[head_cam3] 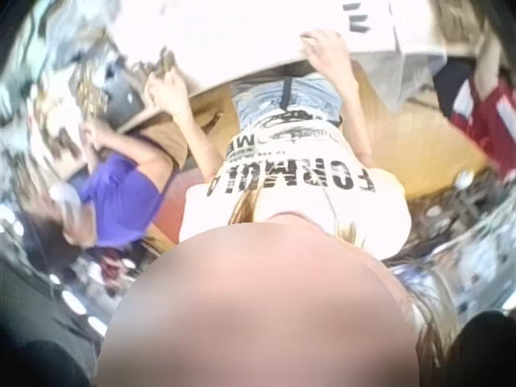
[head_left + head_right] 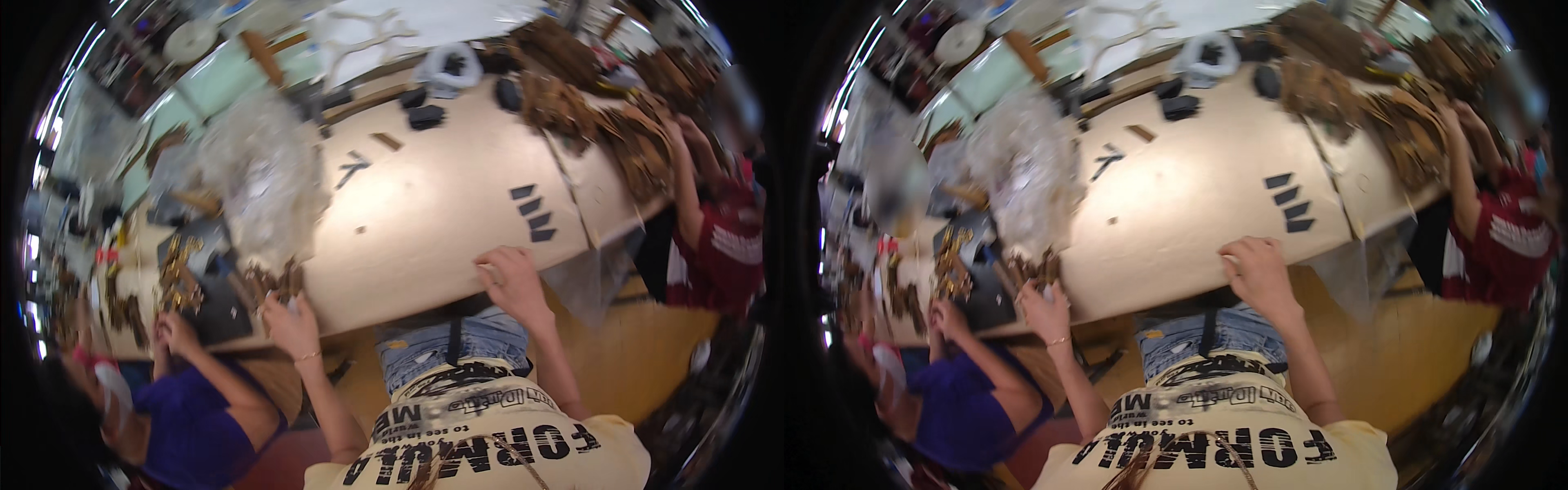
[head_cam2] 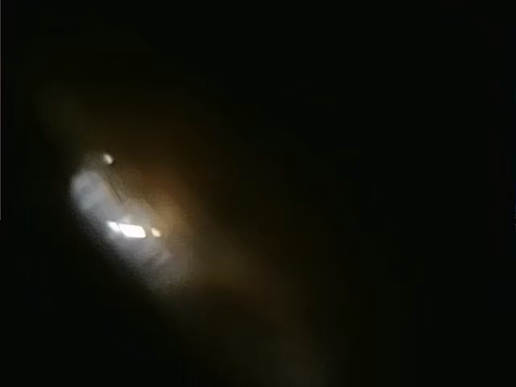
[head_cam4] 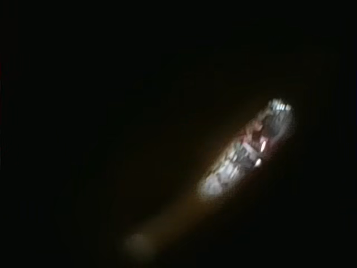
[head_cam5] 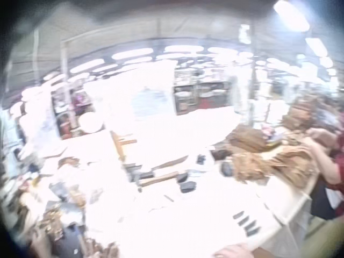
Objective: The person assembles small craft components by hand at a workbench. They pick up dark triangular pieces and light rectangular pieces, attach small white tabs to the rectangular pieces, and stack the finished units. The person also gathers a bundle of completed parts and holds them together.
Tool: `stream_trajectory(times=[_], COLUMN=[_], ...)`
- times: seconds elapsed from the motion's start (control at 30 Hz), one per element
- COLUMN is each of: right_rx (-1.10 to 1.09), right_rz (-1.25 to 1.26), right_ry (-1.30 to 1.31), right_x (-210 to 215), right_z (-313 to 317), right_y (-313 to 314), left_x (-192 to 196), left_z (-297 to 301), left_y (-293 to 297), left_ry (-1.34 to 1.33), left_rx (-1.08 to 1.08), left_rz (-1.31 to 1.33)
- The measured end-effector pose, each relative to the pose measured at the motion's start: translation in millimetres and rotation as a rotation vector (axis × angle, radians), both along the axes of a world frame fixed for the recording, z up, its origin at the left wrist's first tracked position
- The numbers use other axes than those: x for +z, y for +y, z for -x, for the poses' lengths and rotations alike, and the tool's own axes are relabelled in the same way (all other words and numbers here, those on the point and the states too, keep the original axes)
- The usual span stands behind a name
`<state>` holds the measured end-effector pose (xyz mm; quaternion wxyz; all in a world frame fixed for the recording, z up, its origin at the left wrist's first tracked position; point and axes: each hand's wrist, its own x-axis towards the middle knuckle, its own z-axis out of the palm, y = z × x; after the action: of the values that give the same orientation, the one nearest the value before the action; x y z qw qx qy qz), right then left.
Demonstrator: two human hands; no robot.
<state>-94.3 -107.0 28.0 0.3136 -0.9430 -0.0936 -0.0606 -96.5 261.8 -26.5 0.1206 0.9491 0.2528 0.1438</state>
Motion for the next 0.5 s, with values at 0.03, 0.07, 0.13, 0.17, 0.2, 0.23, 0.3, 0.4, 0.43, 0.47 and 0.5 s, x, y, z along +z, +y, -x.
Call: stream_trajectory(times=[0.03,0.07,0.13,0.17,0.2,0.23,0.3,0.4,0.43,0.47,0.5], right_rx=[-0.012,-0.012,-0.019,-0.027,-0.027,-0.036,-0.041,-0.039,-0.066,-0.089,-0.112], right_rz=[0.012,0.019,0.022,0.016,0.009,0.006,-0.005,-0.017,-0.012,-0.009,-0.008], right_ry=[-0.006,-0.012,-0.004,0.01,0.024,0.035,0.06,0.031,0.003,-0.03,-0.064], right_x=[-1.0,-2.1,-3.1,-3.7,-4.1,-4.5,-6.3,-8.6,-9.2,-9.7,-10.3], right_z=[4.4,7.4,11.9,14.4,16.8,19.2,22.6,24.6,23.9,22.4,20.3], right_y=[0.5,1.9,3.4,5.0,5.4,4.5,3.5,-3.6,-7.2,-11.8,-16.3], left_x=[0.7,2.5,3.0,4.4,4.8,7.4,16.6,39.3,47.9,54.8,60.7], left_z=[0.2,-1.9,-1.2,2.4,5.7,10.1,17.0,20.5,20.3,17.5,14.9], left_y=[2.7,8.8,16.6,21.1,23.5,26.1,28.2,20.3,15.5,9.2,1.9], left_ry=[0.067,0.083,0.012,0.01,0.013,0.02,0.024,-0.012,-0.035,-0.061,-0.089], left_rx=[0.045,-0.008,-0.124,-0.134,-0.138,-0.13,-0.132,-0.144,-0.159,-0.185,-0.219], left_rz=[0.054,-0.051,-0.215,-0.218,-0.215,-0.212,-0.211,-0.207,-0.204,-0.199,-0.187])
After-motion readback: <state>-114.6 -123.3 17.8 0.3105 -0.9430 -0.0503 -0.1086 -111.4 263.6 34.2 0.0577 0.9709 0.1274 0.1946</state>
